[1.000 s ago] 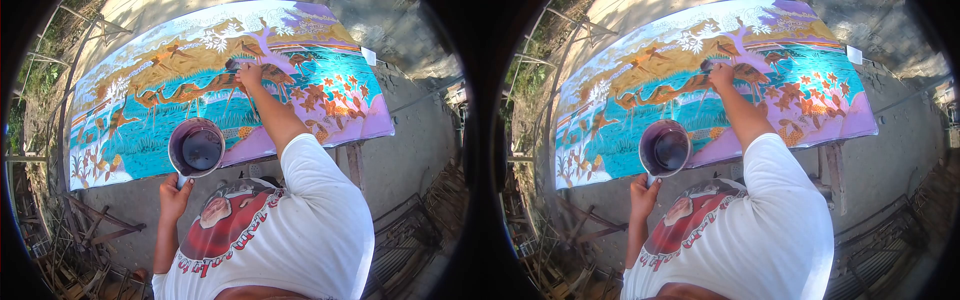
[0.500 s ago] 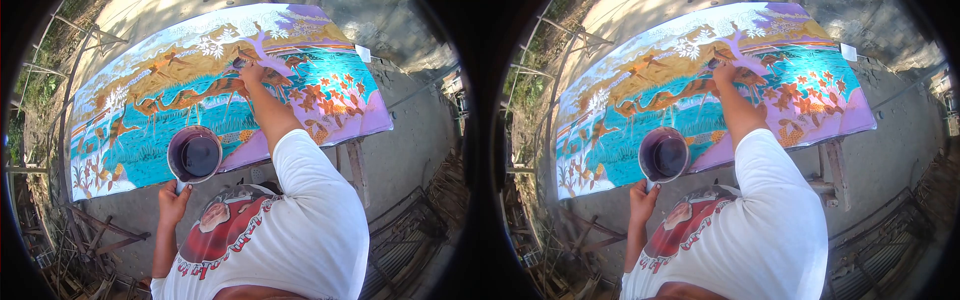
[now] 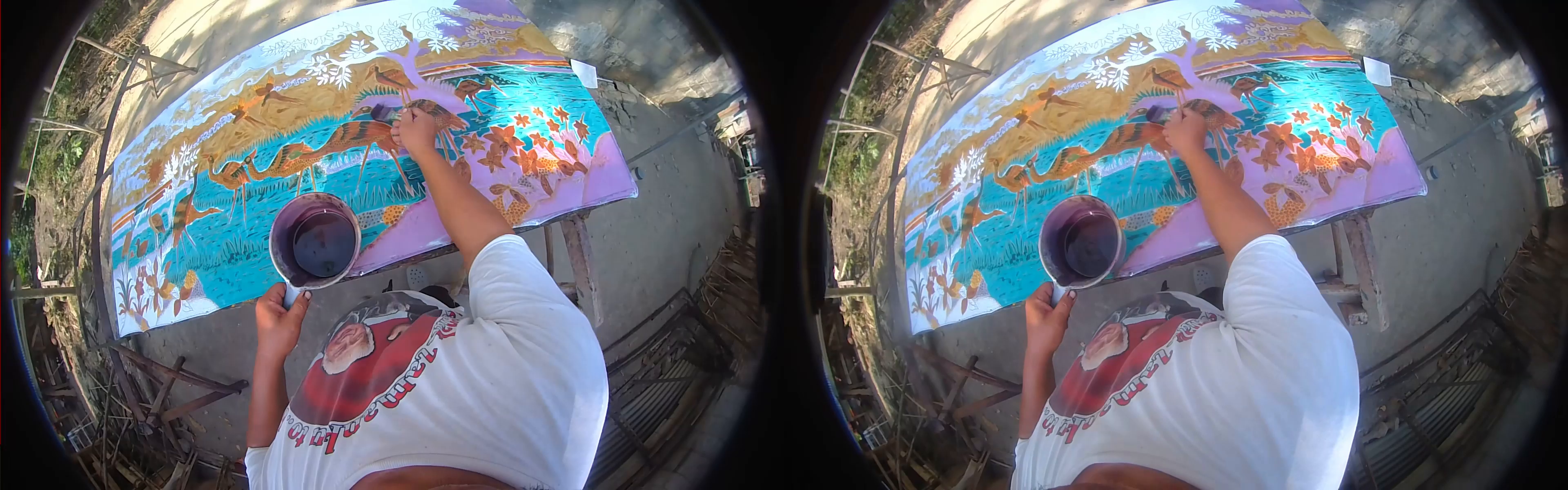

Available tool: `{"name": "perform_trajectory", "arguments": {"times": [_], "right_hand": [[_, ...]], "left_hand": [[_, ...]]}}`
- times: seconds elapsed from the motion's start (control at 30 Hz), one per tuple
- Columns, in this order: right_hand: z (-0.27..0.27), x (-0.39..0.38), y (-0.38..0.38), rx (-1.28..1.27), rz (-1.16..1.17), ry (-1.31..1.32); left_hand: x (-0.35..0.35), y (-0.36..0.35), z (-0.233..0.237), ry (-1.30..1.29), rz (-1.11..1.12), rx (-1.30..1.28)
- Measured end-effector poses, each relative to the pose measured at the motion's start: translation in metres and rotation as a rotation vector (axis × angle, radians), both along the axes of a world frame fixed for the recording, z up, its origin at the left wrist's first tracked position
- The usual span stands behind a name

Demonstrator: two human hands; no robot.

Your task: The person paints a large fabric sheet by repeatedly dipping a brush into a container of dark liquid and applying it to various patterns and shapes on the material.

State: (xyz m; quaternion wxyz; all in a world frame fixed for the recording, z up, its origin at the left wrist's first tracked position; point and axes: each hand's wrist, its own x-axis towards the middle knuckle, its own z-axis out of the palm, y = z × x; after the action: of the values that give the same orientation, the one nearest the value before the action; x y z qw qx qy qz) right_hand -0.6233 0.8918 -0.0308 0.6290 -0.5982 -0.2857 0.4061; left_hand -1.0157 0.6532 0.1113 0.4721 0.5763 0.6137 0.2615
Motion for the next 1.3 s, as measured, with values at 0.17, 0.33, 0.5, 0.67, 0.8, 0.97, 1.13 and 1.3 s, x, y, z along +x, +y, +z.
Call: {"name": "perform_trajectory", "arguments": {"times": [0.17, 0.33, 0.5, 0.67, 0.8, 0.97, 1.13, 1.3], "right_hand": [[-0.026, 0.033, 0.013, 0.008, -0.086, -0.445], [0.028, 0.144, -0.056, -0.136, -0.196, -0.997], [0.120, 0.165, -0.124, -0.308, -0.216, -1.303], [0.223, 0.099, -0.192, 0.094, 0.344, -0.328], [0.232, 0.053, -0.219, 0.095, 0.722, -0.753], [0.179, 0.081, -0.232, 0.007, 0.692, -0.760], [0.163, 0.140, -0.253, 0.113, 0.206, 0.245], [0.097, 0.227, -0.198, 0.212, 0.025, 0.252]], "left_hand": [[0.008, 0.011, -0.001, 0.036, -0.053, 0.007], [0.025, 0.022, 0.002, 0.031, -0.123, 0.017], [0.057, 0.034, 0.008, 0.035, -0.205, 0.031], [0.096, 0.056, 0.001, 0.083, -0.340, 0.046], [0.139, 0.067, -0.009, 0.052, -0.408, 0.030], [0.184, 0.073, -0.011, 0.096, -0.496, 0.185], [0.212, 0.072, -0.007, 0.008, -0.475, 0.163], [0.212, 0.072, -0.007, 0.099, -0.450, 0.190]]}}
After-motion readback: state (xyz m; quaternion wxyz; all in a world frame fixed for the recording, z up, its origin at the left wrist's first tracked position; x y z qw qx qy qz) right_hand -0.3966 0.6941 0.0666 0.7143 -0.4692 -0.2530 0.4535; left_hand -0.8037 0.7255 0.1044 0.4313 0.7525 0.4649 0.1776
